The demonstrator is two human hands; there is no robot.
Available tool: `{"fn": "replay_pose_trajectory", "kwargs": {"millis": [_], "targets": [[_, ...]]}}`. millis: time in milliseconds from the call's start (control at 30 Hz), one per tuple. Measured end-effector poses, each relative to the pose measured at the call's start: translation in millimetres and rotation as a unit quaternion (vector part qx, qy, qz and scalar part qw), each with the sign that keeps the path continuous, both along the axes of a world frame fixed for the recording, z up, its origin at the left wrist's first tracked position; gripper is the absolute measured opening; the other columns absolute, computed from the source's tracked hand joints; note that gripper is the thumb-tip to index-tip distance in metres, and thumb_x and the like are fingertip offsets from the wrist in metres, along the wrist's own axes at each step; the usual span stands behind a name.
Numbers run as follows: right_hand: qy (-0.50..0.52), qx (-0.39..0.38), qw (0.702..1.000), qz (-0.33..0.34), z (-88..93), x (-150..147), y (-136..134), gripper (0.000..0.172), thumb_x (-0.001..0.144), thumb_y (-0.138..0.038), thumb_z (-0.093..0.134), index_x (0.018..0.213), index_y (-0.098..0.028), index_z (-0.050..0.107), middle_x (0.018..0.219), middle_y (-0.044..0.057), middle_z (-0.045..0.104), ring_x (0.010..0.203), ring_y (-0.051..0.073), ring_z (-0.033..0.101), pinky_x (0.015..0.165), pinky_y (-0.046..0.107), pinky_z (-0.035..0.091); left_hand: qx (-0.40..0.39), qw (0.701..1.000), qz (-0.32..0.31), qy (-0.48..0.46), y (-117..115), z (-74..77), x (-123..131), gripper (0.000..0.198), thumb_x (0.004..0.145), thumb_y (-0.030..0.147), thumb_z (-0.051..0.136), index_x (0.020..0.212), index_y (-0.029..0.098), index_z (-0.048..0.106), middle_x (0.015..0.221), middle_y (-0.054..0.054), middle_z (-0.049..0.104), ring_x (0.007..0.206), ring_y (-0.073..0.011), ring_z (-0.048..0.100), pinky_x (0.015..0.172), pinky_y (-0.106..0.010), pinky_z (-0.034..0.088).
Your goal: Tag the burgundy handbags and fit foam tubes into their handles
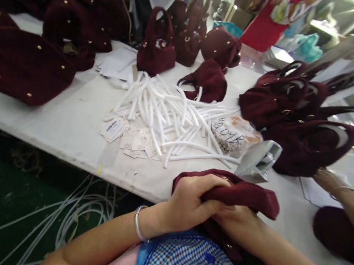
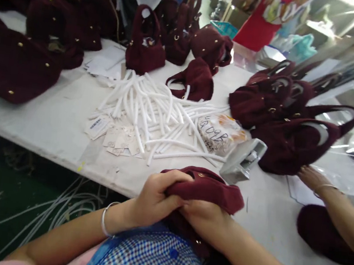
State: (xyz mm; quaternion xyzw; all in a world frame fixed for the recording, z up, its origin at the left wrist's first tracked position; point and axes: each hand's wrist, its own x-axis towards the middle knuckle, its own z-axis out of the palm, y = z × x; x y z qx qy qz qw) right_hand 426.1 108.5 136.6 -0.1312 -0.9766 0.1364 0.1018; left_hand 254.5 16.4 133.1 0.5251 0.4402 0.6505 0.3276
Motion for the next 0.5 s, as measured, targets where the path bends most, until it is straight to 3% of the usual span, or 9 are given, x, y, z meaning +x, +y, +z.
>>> {"fn": "replay_pose_trajectory", "kwargs": {"millis": [100, 200, 333, 400, 467, 500], "targets": [[-0.012, 0.102, 0.994, 0.022, 23.4, 25.4, -16.2, 0.043, 0.090, -0.004, 0.046, 0.125, -0.021, 0.064, 0.111, 0.007, 0.072, 0.098, 0.019, 0.068, 0.076, 0.027, 0.058, -0.052, 0.997, -0.050, -0.028, -5.6, 1.1, -13.1, 0.038, 0.096, 0.045, 0.053, 0.116, 0.015, 0.067, 0.109, -0.009, 0.075, 0.098, -0.0211, 0.070, 0.089, -0.031, 0.055], [0.001, 0.142, 0.989, -0.029, 38.7, 51.5, -33.4, 0.040, 0.092, -0.004, 0.042, 0.123, -0.018, 0.063, 0.097, 0.007, 0.074, 0.075, 0.018, 0.068, 0.059, 0.027, 0.052, -0.130, 0.974, -0.181, -0.034, 7.2, 6.4, -20.9, 0.051, 0.103, 0.048, 0.033, 0.109, 0.014, 0.070, 0.101, -0.010, 0.076, 0.092, -0.0200, 0.071, 0.084, -0.031, 0.056], [0.076, 0.089, 0.989, -0.095, 43.9, 79.0, -47.0, 0.008, 0.096, -0.020, 0.058, 0.092, -0.020, 0.065, 0.072, 0.001, 0.066, 0.058, 0.015, 0.059, 0.054, 0.028, 0.044, -0.130, 0.920, -0.317, 0.191, 44.6, 23.8, -17.3, 0.020, 0.094, 0.025, 0.058, 0.104, 0.017, 0.074, 0.101, -0.005, 0.077, 0.094, -0.0175, 0.070, 0.089, -0.027, 0.052], [0.143, 0.100, 0.972, -0.156, 39.4, 87.6, -50.1, 0.010, 0.092, -0.019, 0.065, 0.084, -0.020, 0.061, 0.068, 0.000, 0.061, 0.058, 0.014, 0.056, 0.057, 0.028, 0.044, -0.083, 0.870, -0.383, 0.298, 61.1, 34.1, -8.2, 0.019, 0.090, 0.015, 0.060, 0.101, 0.018, 0.074, 0.102, -0.004, 0.077, 0.095, -0.0173, 0.070, 0.089, -0.026, 0.051], [0.213, 0.113, 0.941, -0.239, 30.1, 90.4, -51.9, 0.008, 0.090, -0.020, 0.069, 0.092, -0.019, 0.061, 0.078, 0.003, 0.063, 0.072, 0.018, 0.062, 0.068, 0.031, 0.050, -0.056, 0.820, -0.412, 0.393, 71.2, 43.0, 4.0, 0.019, 0.089, 0.010, 0.059, 0.099, 0.017, 0.073, 0.105, -0.006, 0.076, 0.096, -0.0187, 0.070, 0.090, -0.027, 0.052], [0.246, 0.104, 0.924, -0.275, 24.4, 89.3, -52.4, 0.016, 0.089, -0.022, 0.070, 0.101, -0.018, 0.060, 0.090, 0.007, 0.066, 0.085, 0.022, 0.064, 0.079, 0.035, 0.053, -0.050, 0.798, -0.411, 0.437, 73.5, 46.5, 10.2, 0.019, 0.089, 0.010, 0.058, 0.100, 0.016, 0.072, 0.108, -0.007, 0.075, 0.098, -0.0200, 0.070, 0.091, -0.029, 0.053]]}}
